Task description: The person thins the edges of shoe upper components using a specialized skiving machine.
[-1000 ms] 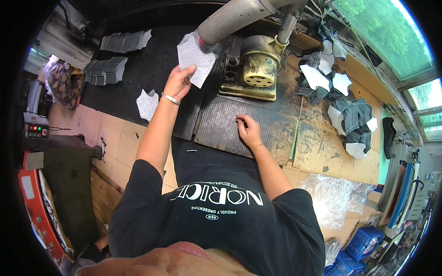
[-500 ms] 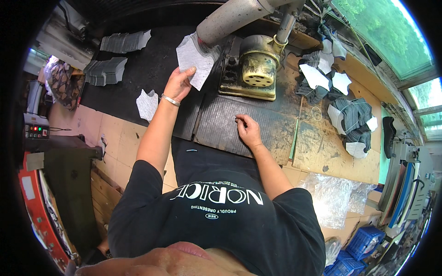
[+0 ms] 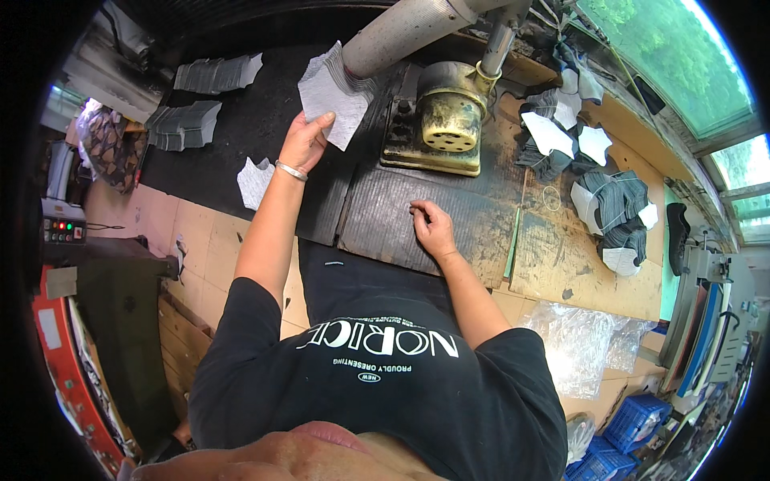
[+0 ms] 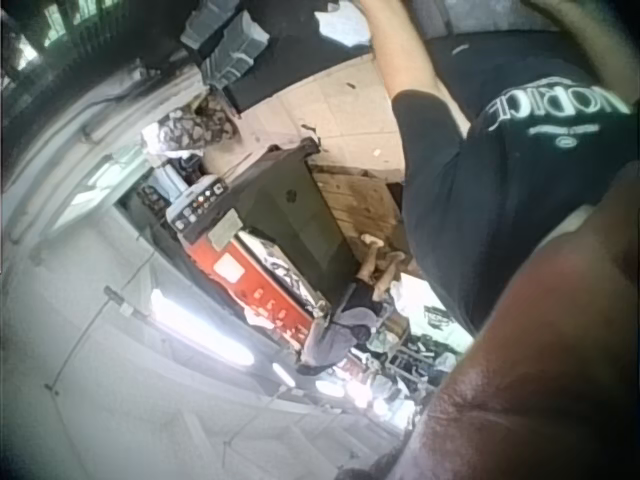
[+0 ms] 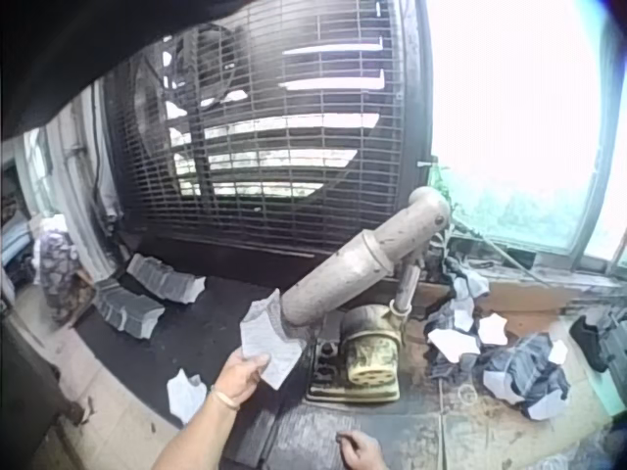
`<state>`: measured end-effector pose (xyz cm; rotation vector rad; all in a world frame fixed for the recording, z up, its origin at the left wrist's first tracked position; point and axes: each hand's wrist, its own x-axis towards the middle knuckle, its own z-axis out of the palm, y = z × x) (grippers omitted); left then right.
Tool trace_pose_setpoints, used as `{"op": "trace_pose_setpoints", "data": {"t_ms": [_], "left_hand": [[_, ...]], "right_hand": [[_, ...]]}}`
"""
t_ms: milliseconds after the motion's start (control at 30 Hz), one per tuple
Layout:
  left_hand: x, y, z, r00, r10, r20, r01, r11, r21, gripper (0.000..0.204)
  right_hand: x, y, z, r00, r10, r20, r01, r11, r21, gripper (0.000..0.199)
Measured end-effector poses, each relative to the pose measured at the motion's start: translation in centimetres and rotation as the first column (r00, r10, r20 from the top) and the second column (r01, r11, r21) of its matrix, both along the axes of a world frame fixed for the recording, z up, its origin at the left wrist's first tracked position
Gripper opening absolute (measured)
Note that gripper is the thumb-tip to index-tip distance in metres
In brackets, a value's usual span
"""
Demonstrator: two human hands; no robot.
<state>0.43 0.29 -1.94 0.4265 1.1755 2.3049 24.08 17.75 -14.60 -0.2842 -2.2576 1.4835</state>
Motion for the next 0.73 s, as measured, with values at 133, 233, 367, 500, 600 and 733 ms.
{"op": "trace_pose_setpoints", "data": {"t_ms": [133,233,367,500,600,733], "left_hand": [[-1.4,-0.6,0.6,0.995,0.053,-0.081,-0.055,0.998,-0.029,0.033],[-2.0,-1.1,1.0,0.972,0.08,-0.221,-0.114,0.983,-0.147,0.033],[-2.1,-1.7,1.5,0.971,0.087,-0.225,-0.122,0.982,-0.146,0.034],[-1.8,-1.5,0.8,0.995,0.041,-0.095,-0.051,0.994,-0.095,0.033],[-1.3,-1.0,0.0,1.0,-0.014,-0.027,0.012,0.999,-0.044,0.034],[-0.8,-0.5,-1.2,0.996,-0.083,0.041,0.083,0.996,-0.01,0.045]], "right_hand": [[0.0,0.0,-0.1,1.0,0.0,0.009,0.0,1.0,-0.012,0.013],[0.1,-0.1,0.0,1.0,-0.005,0.001,0.005,1.0,-0.023,0.013],[0.0,0.0,0.2,1.0,-0.005,0.006,0.005,1.0,-0.013,0.013],[0.0,-0.1,0.3,1.0,-0.005,-0.009,0.005,1.0,-0.004,0.013],[0.0,-0.1,0.2,1.0,-0.004,0.002,0.004,1.0,-0.006,0.014],[0.0,-0.1,0.2,1.0,-0.009,0.004,0.009,1.0,-0.012,0.014]]}}
